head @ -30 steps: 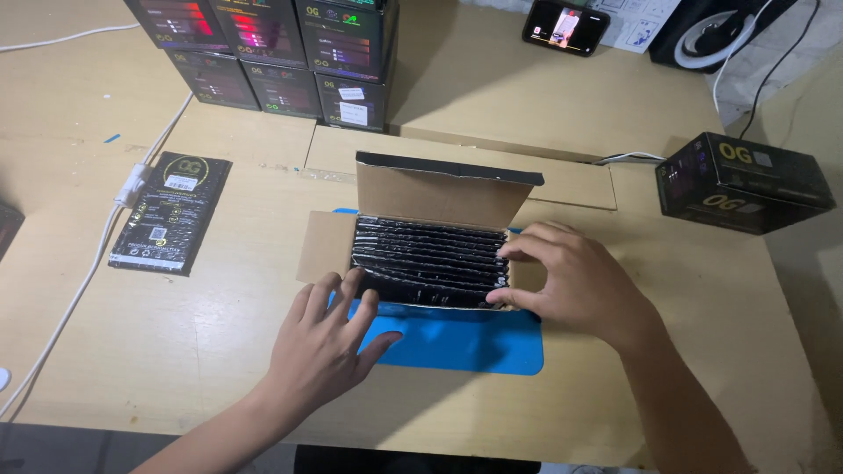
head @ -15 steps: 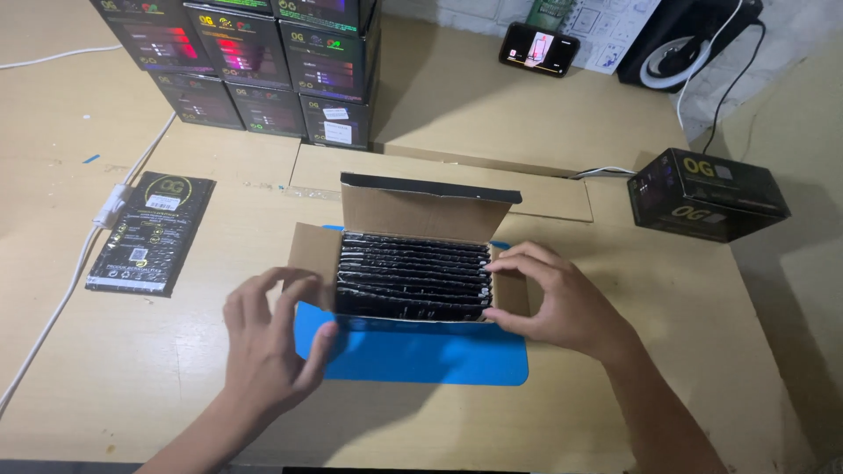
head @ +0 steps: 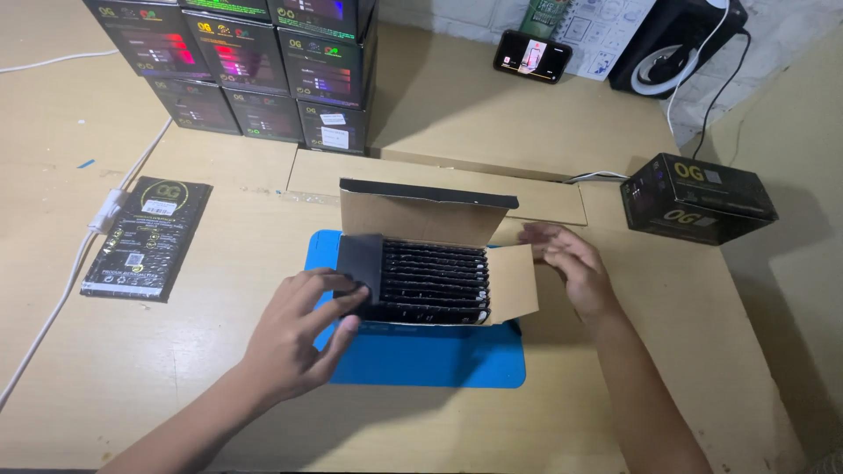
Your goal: Marking screen protectors with a pen, inspecting them, and packing them into a box.
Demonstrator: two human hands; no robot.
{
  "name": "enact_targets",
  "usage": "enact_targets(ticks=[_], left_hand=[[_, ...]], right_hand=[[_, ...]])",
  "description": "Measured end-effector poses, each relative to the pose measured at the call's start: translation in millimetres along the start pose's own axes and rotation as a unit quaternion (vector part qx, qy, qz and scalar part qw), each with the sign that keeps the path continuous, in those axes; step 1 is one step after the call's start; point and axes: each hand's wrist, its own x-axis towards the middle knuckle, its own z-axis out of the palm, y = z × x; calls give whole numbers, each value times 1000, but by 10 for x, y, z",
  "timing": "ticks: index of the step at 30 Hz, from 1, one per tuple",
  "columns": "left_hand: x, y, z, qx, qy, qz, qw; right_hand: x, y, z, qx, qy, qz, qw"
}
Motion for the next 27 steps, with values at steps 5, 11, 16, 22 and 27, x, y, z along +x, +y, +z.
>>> enact_targets(ticks=[5, 11, 16, 22, 27], left_hand=[[142, -180, 38, 44, -13, -46, 998], [317, -329, -13, -250, -35, -300, 920], [242, -400, 89, -303, -61, -220, 925], [120, -439, 93, -198, -41, -134, 970], [16, -417, 135, -61, 28, 42, 997]], right_hand=[[24, 427, 161, 128, -118, -31, 984], [-21, 557, 402, 71, -106, -36, 991], [-92, 226, 566, 81, -112, -20, 990], [-284, 242, 581, -71, -76, -267, 958], [-475, 66, 652, -59, -112, -338, 933]])
